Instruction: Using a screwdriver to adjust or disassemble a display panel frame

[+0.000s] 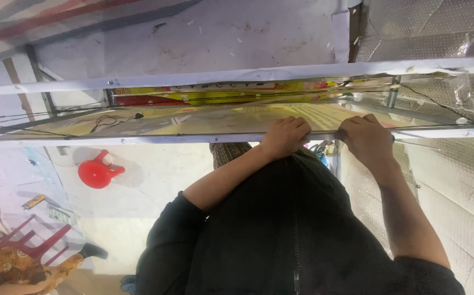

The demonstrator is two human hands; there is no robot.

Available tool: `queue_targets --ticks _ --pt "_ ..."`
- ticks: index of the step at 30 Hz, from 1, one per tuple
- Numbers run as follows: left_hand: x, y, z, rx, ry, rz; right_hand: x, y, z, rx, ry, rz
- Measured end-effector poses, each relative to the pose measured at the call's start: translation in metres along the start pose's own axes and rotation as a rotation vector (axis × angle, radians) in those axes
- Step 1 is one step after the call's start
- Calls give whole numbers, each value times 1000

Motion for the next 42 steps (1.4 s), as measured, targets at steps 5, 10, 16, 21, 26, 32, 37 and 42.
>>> queue_targets --ticks 5,10,16,21,26,32,37,42 --pt "-3 4 7 -177 -5 -184 -8 -27 0 84 -34 148" --pt "-5 4 9 -233 -97 -185 1 -14 12 72 -86 118" --pt "-13 -5 16 -318 -282 -278 3 -8 20 -54 -66 100" --pt "3 -23 35 -558 -342 -453 -2 -16 23 -134 -30 125" --pt "18 -16 53 -731 -332 -365 5 2 25 -135 -13 96" --pt "26 -46 63 -715 -342 -416 20 -27 13 -77 83 171" --pt "30 -28 65 -792 -392 -311 57 -9 0 -96 152 89" --pt "29 -3 52 -467 -313 -316 55 -1 -7 -36 139 215"
Point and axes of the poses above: each hand's wrist, its own z-axis towards the middle knuckle, its own y-axis out of the palm, x = y × z, the point moved 3 cm from there along z, towards the middle knuckle, and after that the axes turned 1 degree about z, right-handed, at the moved point
